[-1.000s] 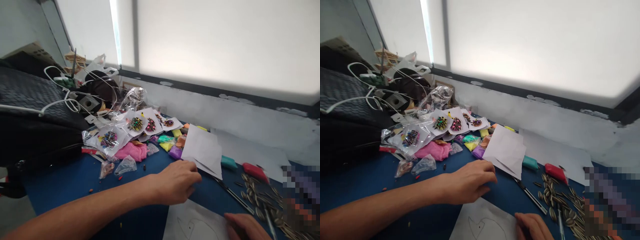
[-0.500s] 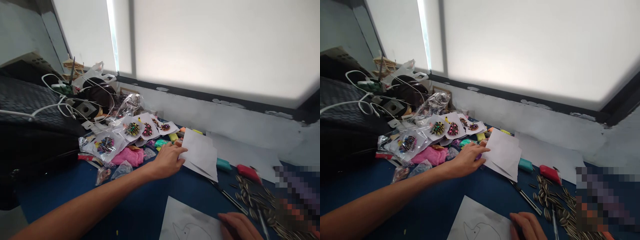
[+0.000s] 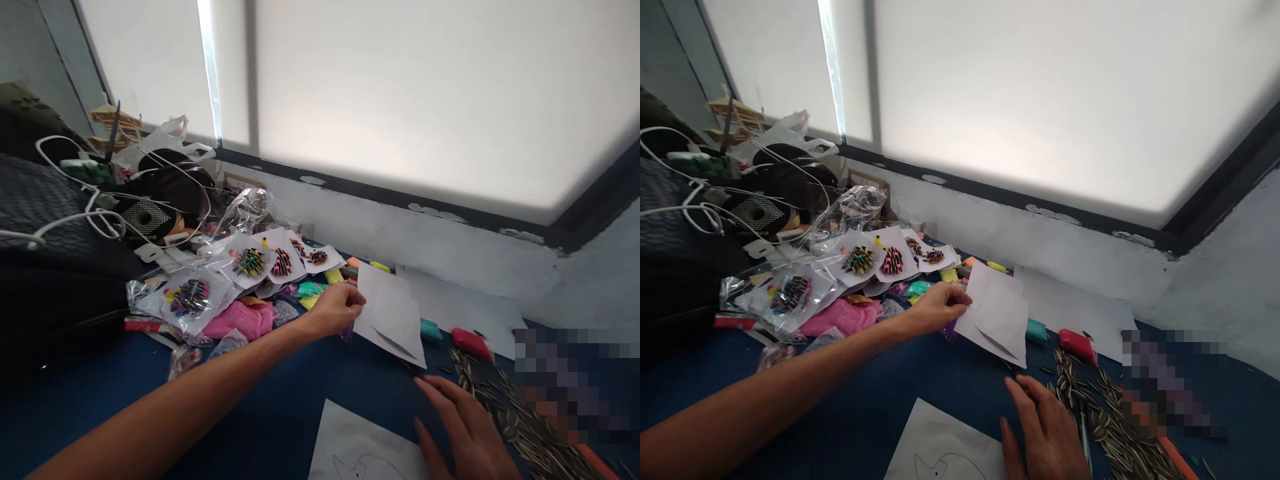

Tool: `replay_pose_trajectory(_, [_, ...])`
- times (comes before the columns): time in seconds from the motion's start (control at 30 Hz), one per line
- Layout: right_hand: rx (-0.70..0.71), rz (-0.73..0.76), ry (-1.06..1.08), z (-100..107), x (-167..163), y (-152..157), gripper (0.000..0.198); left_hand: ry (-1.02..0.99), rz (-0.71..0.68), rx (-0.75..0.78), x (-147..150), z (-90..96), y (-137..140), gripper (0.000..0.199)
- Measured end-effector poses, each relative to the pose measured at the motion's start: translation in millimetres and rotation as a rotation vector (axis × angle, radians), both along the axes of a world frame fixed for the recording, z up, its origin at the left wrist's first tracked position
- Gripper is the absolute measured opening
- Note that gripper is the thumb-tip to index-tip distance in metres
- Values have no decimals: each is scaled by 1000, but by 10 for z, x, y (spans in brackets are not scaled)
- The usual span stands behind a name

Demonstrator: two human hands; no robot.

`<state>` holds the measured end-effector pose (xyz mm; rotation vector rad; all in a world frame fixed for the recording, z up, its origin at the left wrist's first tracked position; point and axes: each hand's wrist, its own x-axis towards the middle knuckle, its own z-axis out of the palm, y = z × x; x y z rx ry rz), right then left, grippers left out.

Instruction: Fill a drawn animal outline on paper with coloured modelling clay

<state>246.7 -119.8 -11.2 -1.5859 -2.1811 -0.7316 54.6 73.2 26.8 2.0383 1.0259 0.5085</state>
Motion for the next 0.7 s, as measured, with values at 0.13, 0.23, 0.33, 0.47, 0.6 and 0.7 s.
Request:
replay_pose_trajectory(0.13, [12,-97,-112,138,-98,290,51,-46,-40,-41,14,24,21,35])
replay_pose_trajectory(0.23, [17,-142,-140,120,-189,529,49,-74,-85,-55,35,40,17,35])
replay_pose_trajectory(0.33, [13,-172,-177,66,-192,703,52,-84,-123,-44,59,34,-3,34])
replay_pose_trajectory(0.47, [14,-187,-224,66,-108,728,57,-59,-101,64,55,19,-48,28])
replay_pose_trajectory(0.6, [37,-213,-258,95,-22,601,54,9,-19,288,-10,3,-85,25])
replay_pose_trajectory(0.7, [45,-231,-269,80,19,516,56,87,-52,428,-64,-42,-111,23])
